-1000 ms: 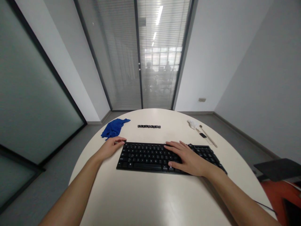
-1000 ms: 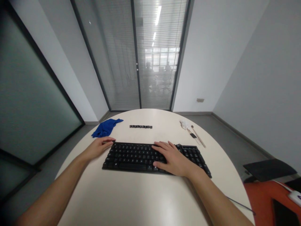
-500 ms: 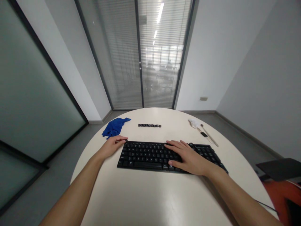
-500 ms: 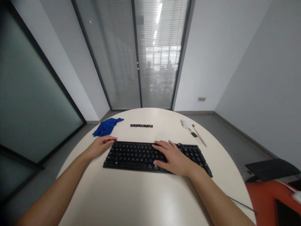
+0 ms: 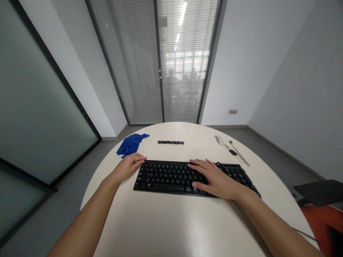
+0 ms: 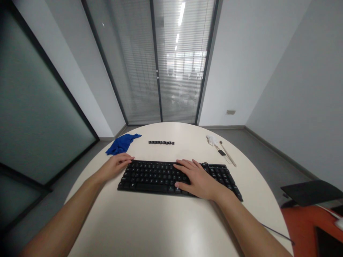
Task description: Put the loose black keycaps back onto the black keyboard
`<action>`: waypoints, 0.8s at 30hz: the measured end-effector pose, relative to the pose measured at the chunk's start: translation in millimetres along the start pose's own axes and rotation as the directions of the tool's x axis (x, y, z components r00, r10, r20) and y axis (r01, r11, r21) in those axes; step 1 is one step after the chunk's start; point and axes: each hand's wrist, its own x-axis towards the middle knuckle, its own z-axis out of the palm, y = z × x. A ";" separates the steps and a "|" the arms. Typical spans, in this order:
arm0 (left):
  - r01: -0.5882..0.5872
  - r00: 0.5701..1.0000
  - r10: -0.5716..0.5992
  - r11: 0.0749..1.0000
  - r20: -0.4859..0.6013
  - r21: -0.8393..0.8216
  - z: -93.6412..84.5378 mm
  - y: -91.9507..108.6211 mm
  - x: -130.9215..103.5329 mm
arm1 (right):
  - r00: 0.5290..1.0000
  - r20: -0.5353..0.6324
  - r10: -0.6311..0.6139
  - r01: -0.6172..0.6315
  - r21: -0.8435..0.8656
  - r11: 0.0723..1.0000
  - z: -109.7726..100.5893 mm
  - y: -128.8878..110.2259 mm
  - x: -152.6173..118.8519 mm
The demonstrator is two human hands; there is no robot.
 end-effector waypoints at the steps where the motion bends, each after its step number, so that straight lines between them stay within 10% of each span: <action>1: 0.000 1.000 0.000 1.000 -0.004 -0.001 0.1 0.1 0.1 | 1.000 0.004 0.002 -0.001 -0.005 1.000 -0.2 -0.1 0.0; 24: 0.189 0.982 -0.190 0.975 0.010 -0.116 3.7 -8.8 3.8 | 1.000 0.000 0.007 -0.007 -0.012 1.000 -1.9 -3.1 0.9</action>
